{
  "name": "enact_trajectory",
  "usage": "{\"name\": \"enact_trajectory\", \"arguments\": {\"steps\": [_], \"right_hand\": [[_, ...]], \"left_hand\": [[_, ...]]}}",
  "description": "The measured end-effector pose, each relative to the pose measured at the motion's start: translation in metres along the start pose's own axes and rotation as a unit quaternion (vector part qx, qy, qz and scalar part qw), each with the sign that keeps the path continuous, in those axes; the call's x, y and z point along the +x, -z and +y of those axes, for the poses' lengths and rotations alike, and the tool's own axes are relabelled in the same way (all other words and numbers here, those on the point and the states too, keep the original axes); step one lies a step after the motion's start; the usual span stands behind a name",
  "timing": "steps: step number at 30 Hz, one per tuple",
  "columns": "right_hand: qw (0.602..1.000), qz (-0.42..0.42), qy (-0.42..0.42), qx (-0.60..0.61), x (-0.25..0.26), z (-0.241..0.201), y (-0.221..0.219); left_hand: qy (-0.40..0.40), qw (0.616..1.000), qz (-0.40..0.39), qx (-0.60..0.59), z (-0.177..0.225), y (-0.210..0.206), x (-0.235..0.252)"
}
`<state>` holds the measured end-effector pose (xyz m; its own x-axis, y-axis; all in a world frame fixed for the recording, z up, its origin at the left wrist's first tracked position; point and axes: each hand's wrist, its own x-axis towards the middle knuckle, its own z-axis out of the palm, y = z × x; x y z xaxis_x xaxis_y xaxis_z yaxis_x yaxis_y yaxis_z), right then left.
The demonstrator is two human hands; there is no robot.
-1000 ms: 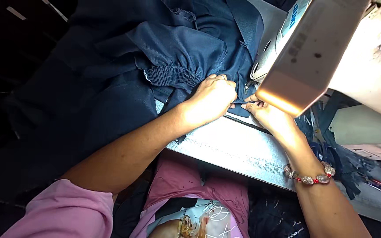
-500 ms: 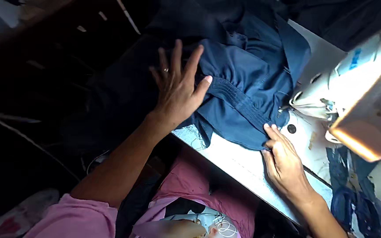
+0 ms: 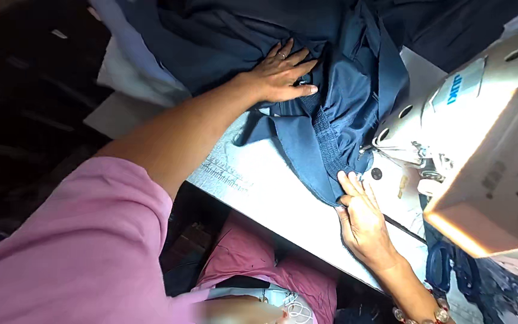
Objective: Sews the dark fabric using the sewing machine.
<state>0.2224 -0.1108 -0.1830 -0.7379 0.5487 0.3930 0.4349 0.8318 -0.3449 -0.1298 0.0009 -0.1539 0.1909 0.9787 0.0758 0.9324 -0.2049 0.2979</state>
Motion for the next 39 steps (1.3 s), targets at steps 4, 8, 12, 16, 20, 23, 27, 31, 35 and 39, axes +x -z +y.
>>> {"name": "enact_trajectory", "arguments": {"steps": [4,8,12,16,20,23,27,31,35,39], "right_hand": [[1.000,0.004,0.003,-0.010,-0.002,0.000,0.000],[1.000,-0.005,0.004,-0.019,-0.003,-0.002,-0.001],[0.999,0.008,0.021,-0.049,-0.003,-0.005,-0.002],[0.995,0.024,0.014,-0.094,-0.008,-0.018,-0.001],[0.994,0.023,-0.008,-0.109,-0.017,-0.028,-0.002],[0.994,0.027,-0.028,-0.106,-0.023,-0.033,-0.005],[0.993,0.042,-0.040,-0.100,-0.025,-0.034,-0.009],[0.993,0.042,-0.042,-0.100,-0.026,-0.034,-0.010],[0.993,0.045,-0.041,-0.099,-0.024,-0.034,-0.010],[0.994,0.044,-0.043,-0.089,-0.025,-0.034,-0.010]], "left_hand": [[-0.028,0.999,-0.019,0.016,-0.006,0.002,0.005],[0.118,0.991,-0.048,0.038,0.004,0.025,-0.044],[0.100,0.985,0.103,0.091,0.057,0.041,-0.084],[-0.231,0.950,0.211,-0.015,0.127,-0.009,-0.081],[-0.230,0.963,0.093,-0.106,0.147,-0.050,-0.060],[-0.161,0.978,0.073,-0.108,0.150,-0.059,-0.055],[-0.097,0.988,0.070,-0.095,0.162,-0.062,-0.055],[-0.034,0.995,0.059,-0.073,0.181,-0.055,-0.052],[0.018,0.995,0.060,-0.083,0.192,-0.049,-0.047],[0.003,0.990,0.044,-0.136,0.187,-0.045,-0.047]]}}
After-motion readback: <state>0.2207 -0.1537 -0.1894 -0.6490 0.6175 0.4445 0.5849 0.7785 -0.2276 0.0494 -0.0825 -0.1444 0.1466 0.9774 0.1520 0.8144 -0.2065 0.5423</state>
